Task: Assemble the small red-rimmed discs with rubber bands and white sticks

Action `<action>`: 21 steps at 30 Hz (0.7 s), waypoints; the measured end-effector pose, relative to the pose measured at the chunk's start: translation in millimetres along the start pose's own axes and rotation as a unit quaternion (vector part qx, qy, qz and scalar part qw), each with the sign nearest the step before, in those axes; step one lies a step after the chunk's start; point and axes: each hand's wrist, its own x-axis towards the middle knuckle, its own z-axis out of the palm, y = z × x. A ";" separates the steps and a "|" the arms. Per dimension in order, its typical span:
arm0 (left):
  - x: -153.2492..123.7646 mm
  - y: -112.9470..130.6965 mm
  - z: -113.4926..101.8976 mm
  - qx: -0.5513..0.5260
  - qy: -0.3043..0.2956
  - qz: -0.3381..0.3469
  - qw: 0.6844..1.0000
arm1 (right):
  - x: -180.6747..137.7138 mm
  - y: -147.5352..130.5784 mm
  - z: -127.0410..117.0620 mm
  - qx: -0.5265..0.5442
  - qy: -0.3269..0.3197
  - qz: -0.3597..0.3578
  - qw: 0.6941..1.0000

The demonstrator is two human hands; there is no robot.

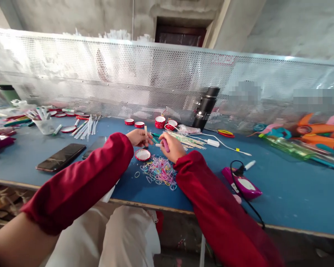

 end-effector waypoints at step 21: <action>-4.8 -2.9 25.8 -0.067 -0.054 -0.004 0.996 | -8.9 -44.3 0.9 0.125 0.212 -0.011 0.969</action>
